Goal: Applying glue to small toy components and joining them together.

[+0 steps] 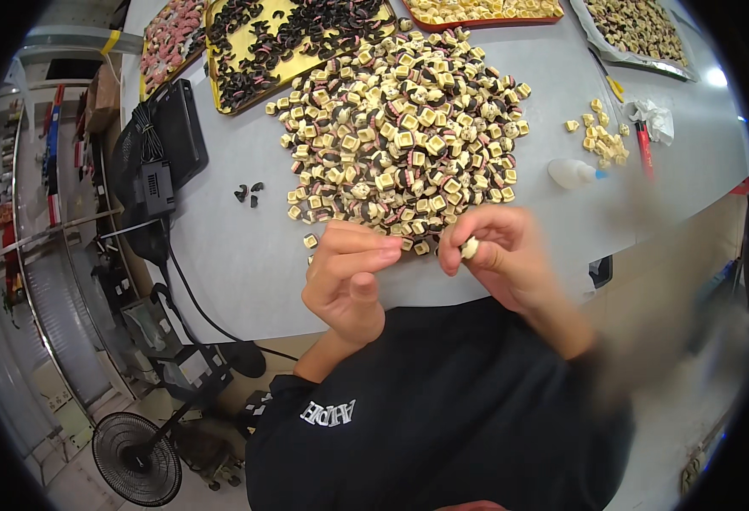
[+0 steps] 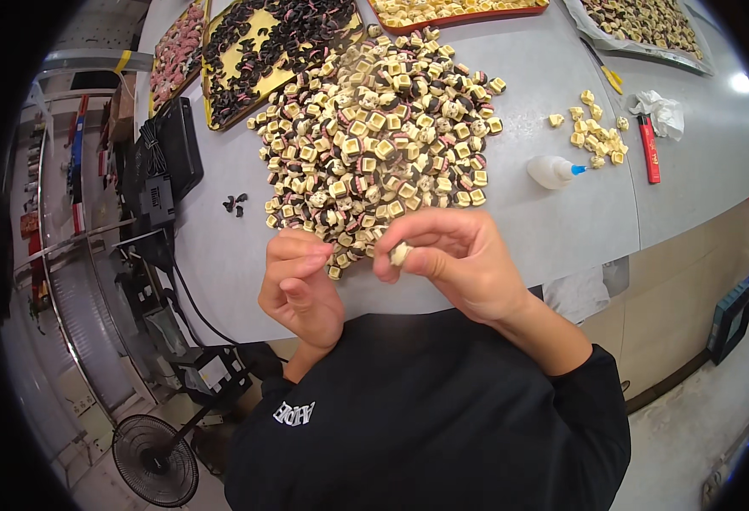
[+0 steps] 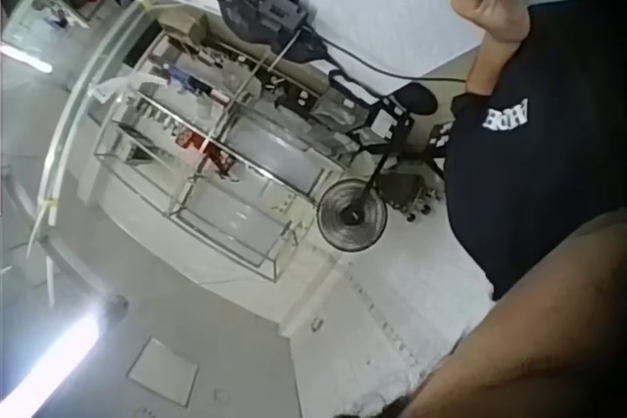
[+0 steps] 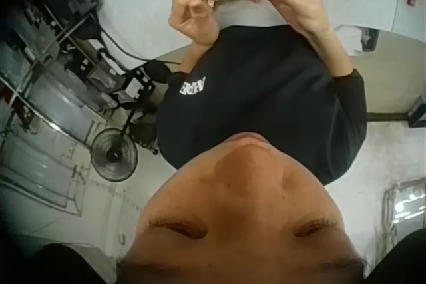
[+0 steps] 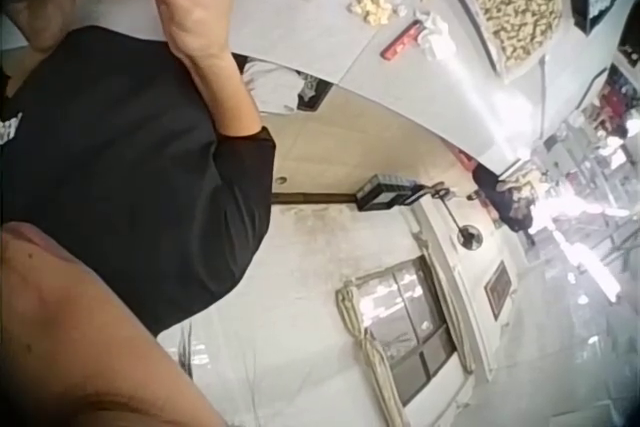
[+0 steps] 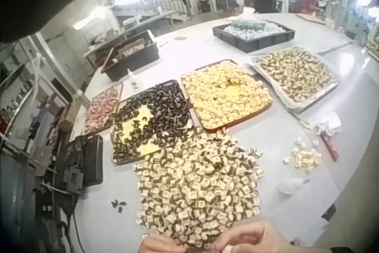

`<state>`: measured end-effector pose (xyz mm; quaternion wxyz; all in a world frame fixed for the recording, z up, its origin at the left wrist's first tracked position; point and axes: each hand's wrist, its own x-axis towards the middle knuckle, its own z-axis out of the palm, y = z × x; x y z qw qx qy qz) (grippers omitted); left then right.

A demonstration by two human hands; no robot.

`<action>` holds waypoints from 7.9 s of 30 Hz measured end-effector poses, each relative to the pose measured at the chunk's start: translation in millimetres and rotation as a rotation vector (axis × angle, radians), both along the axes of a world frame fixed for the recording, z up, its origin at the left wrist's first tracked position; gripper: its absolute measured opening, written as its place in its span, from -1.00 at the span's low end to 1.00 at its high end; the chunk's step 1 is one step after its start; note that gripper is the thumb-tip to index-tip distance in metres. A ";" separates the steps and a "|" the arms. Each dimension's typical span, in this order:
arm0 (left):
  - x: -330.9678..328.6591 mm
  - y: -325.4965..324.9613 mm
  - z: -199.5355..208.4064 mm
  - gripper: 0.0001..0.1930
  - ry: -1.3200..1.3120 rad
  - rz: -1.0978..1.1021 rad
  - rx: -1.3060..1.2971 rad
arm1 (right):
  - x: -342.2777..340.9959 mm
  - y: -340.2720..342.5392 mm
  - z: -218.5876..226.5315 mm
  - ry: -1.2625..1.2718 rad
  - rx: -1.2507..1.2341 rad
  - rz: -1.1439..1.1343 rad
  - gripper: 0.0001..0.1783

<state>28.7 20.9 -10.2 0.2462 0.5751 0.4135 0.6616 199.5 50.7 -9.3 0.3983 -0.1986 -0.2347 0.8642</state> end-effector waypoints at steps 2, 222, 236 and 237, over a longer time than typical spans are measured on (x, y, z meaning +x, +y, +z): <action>-4.7 -1.8 2.2 -0.72 0.014 0.041 0.007 | 0.7 4.3 -1.0 -0.055 0.144 -0.070 -0.66; 21.8 13.9 -6.7 -0.80 -0.502 -0.270 -0.510 | 109.4 32.2 -29.7 -1.185 0.786 -0.771 -0.51; 17.9 10.6 -10.2 -0.77 -0.496 -0.301 -0.513 | 161.6 43.8 -20.5 -1.746 0.892 -0.843 -0.75; 17.7 10.1 -9.8 -0.76 -0.489 -0.307 -0.512 | 163.2 45.9 -23.6 -1.724 0.874 -0.818 -0.78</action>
